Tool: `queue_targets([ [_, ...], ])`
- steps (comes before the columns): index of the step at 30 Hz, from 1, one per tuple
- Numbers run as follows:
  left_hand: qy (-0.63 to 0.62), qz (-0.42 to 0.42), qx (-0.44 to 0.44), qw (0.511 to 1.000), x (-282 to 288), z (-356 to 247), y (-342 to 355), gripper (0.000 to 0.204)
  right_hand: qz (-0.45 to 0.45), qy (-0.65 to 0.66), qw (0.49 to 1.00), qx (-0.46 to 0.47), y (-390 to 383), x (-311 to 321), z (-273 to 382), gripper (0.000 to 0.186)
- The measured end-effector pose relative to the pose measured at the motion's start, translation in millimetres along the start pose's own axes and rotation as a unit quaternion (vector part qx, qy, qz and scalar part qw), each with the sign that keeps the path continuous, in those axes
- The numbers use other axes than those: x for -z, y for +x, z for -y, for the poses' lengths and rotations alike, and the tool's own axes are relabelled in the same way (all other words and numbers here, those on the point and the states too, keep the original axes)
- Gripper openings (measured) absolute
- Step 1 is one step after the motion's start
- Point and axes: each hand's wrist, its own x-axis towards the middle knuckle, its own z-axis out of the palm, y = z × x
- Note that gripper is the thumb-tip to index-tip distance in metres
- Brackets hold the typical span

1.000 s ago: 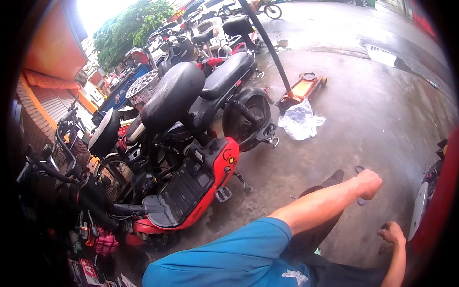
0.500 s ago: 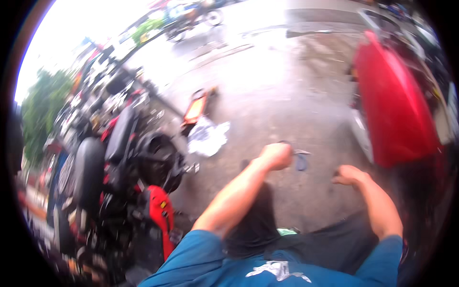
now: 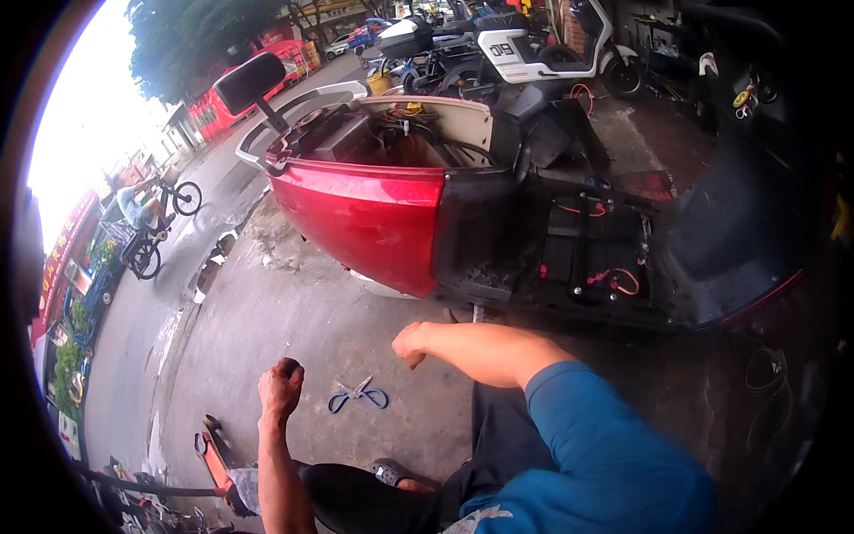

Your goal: The person holds a roll of tape, connects and wraps wires inside the battery compartment of a moped by hand, and picks up metal rods from the floor.

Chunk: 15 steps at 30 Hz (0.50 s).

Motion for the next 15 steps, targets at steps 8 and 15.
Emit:
queue_targets([
  [8,0.063,0.27,0.023,0.96,-56,34,-10,0.028,-0.006,0.029,0.999,-0.013,-5,-7,-20,0.029],
  [15,-0.005,0.215,0.029,0.976,-65,17,-1,0.031,0.011,0.014,0.999,-0.028,4,-7,-31,0.029],
])
